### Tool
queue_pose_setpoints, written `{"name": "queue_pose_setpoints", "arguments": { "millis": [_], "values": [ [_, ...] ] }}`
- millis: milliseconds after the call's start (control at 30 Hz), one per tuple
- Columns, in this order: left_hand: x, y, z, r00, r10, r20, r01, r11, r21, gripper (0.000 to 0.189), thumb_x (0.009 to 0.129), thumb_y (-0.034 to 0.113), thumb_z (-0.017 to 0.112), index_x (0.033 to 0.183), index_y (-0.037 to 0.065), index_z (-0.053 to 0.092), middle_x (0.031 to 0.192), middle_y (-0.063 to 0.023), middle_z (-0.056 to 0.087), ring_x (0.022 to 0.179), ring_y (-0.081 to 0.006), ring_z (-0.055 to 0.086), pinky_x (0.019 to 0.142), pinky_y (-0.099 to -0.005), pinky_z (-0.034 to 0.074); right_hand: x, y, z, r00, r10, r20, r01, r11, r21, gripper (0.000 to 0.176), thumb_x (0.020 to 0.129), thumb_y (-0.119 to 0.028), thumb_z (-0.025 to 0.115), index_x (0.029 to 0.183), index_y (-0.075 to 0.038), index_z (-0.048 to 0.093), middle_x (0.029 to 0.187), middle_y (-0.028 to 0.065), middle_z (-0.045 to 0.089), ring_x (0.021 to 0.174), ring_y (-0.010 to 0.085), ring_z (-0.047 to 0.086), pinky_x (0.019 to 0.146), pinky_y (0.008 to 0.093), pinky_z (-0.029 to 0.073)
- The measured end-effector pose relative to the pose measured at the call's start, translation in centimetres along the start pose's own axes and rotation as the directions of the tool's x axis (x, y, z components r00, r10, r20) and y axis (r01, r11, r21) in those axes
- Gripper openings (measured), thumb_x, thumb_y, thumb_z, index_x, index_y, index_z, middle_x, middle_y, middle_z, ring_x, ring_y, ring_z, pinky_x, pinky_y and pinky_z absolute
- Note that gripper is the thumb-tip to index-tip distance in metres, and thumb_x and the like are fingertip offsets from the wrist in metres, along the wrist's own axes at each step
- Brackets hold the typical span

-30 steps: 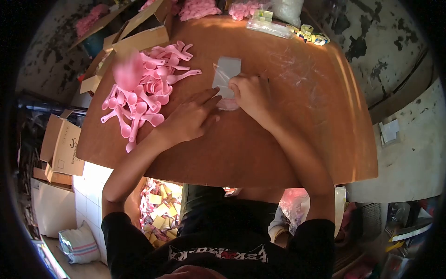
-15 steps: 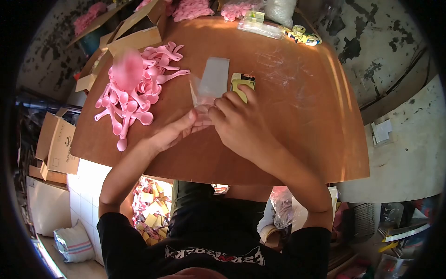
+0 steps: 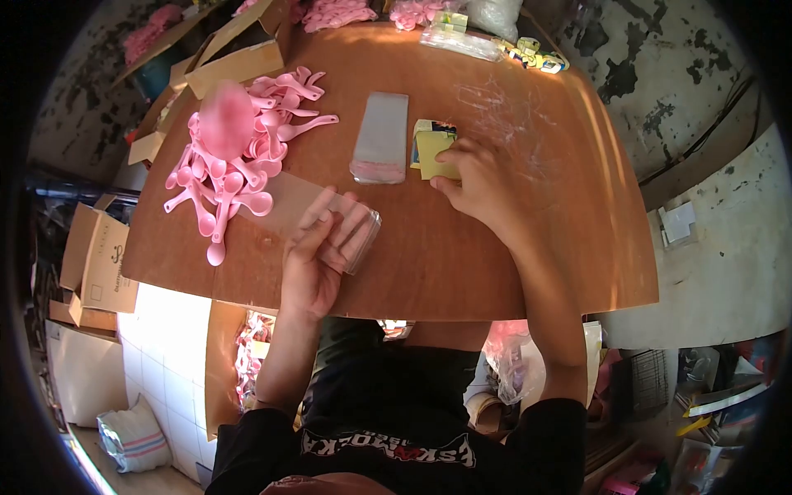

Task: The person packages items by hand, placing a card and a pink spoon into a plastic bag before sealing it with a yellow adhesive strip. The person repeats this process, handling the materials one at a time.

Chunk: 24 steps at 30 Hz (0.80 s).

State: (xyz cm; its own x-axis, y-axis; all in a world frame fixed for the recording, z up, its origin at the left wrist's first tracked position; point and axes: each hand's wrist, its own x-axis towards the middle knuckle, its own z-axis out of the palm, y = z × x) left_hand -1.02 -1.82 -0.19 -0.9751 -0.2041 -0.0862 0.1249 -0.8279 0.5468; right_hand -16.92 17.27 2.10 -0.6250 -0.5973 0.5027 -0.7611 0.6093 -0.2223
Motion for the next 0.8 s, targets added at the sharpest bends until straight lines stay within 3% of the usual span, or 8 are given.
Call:
{"name": "queue_pose_setpoints", "arguments": {
  "millis": [33,133,467,533,567,667,733,800],
  "values": [
    [-0.1,0.0,0.1,0.999,0.050,-0.008,-0.050,0.999,0.010,0.043,0.091,0.007,0.050,0.131,-0.002,0.037,0.124,-0.0178,0.050,0.109,-0.0314,0.056,0.098,-0.0450,0.045,-0.1,0.3,0.4,0.996,-0.092,0.004,0.092,0.995,0.026,0.020,0.075,-0.008,0.067,0.094,-0.002,0.065,0.083,0.0135,0.064,0.078,0.0293,0.061,0.072,0.0399,0.049],
    [-0.3,0.1,-0.3,0.992,0.126,-0.016,-0.126,0.992,0.020,0.044,0.090,0.006,0.051,0.131,-0.001,0.038,0.120,-0.0167,0.053,0.108,-0.0296,0.057,0.097,-0.0443,0.047,-0.5,0.1,0.8,0.998,-0.067,0.005,0.067,0.992,-0.108,0.016,0.076,-0.013,0.066,0.091,-0.006,0.066,0.086,0.0104,0.064,0.083,0.0293,0.060,0.085,0.0391,0.042],
    [-0.2,0.2,-1.0,0.976,0.220,0.001,-0.219,0.974,0.061,0.049,0.090,0.003,0.052,0.134,-0.004,0.032,0.109,-0.0196,0.058,0.096,-0.0272,0.063,0.083,-0.0364,0.055,0.3,-0.3,1.2,0.981,-0.186,-0.058,0.167,0.956,-0.242,0.007,0.078,-0.010,0.063,0.081,-0.005,0.065,0.080,0.0089,0.063,0.077,0.0265,0.060,0.075,0.0388,0.045],
    [-0.3,0.1,-1.1,0.973,0.228,-0.017,-0.227,0.972,0.056,0.050,0.090,0.003,0.052,0.135,-0.004,0.032,0.110,-0.0205,0.058,0.096,-0.0277,0.063,0.084,-0.0365,0.055,0.1,0.1,1.2,0.996,-0.072,-0.059,0.074,0.997,0.034,0.009,0.080,-0.012,0.064,0.085,-0.005,0.068,0.077,0.0104,0.063,0.071,0.0223,0.060,0.064,0.0329,0.047],
    [-0.3,0.1,-1.1,0.971,0.237,-0.036,-0.235,0.970,0.059,0.050,0.090,0.004,0.053,0.135,-0.004,0.031,0.110,-0.0214,0.058,0.096,-0.0282,0.063,0.084,-0.0366,0.055,0.1,0.2,0.8,0.995,-0.078,-0.055,0.079,0.996,0.031,0.009,0.080,-0.012,0.064,0.085,-0.005,0.068,0.077,0.0104,0.063,0.071,0.0223,0.060,0.064,0.0329,0.047],
    [-0.4,0.1,-1.3,0.968,0.244,-0.053,-0.239,0.967,0.084,0.051,0.090,0.004,0.053,0.135,-0.004,0.031,0.111,-0.0233,0.059,0.098,-0.0297,0.063,0.084,-0.0372,0.055,0.2,-1.1,-1.2,0.961,0.195,-0.198,-0.138,0.954,0.266,0.014,0.084,-0.014,0.064,0.091,-0.004,0.068,0.075,0.0063,0.064,0.065,0.0124,0.059,0.057,0.0254,0.045],
    [-0.4,0.1,-1.3,0.966,0.254,-0.056,-0.250,0.966,0.074,0.051,0.090,0.003,0.053,0.135,-0.004,0.031,0.111,-0.0239,0.059,0.099,-0.0301,0.063,0.085,-0.0375,0.055,0.2,-2.0,-2.3,0.867,0.496,-0.043,-0.359,0.683,0.636,0.017,0.086,-0.016,0.065,0.092,-0.001,0.068,0.076,0.0010,0.064,0.065,0.0058,0.056,0.058,0.0212,0.044],
    [-0.6,0.1,-1.2,0.963,0.262,-0.060,-0.258,0.964,0.064,0.051,0.090,0.003,0.054,0.135,-0.004,0.031,0.110,-0.0245,0.059,0.100,-0.0305,0.062,0.085,-0.0378,0.054,-0.4,-3.4,-3.1,0.830,0.558,0.005,-0.397,0.585,0.707,0.020,0.085,-0.017,0.066,0.093,0.001,0.067,0.078,0.0012,0.064,0.067,0.0043,0.055,0.058,0.0216,0.046]
  ]
}}
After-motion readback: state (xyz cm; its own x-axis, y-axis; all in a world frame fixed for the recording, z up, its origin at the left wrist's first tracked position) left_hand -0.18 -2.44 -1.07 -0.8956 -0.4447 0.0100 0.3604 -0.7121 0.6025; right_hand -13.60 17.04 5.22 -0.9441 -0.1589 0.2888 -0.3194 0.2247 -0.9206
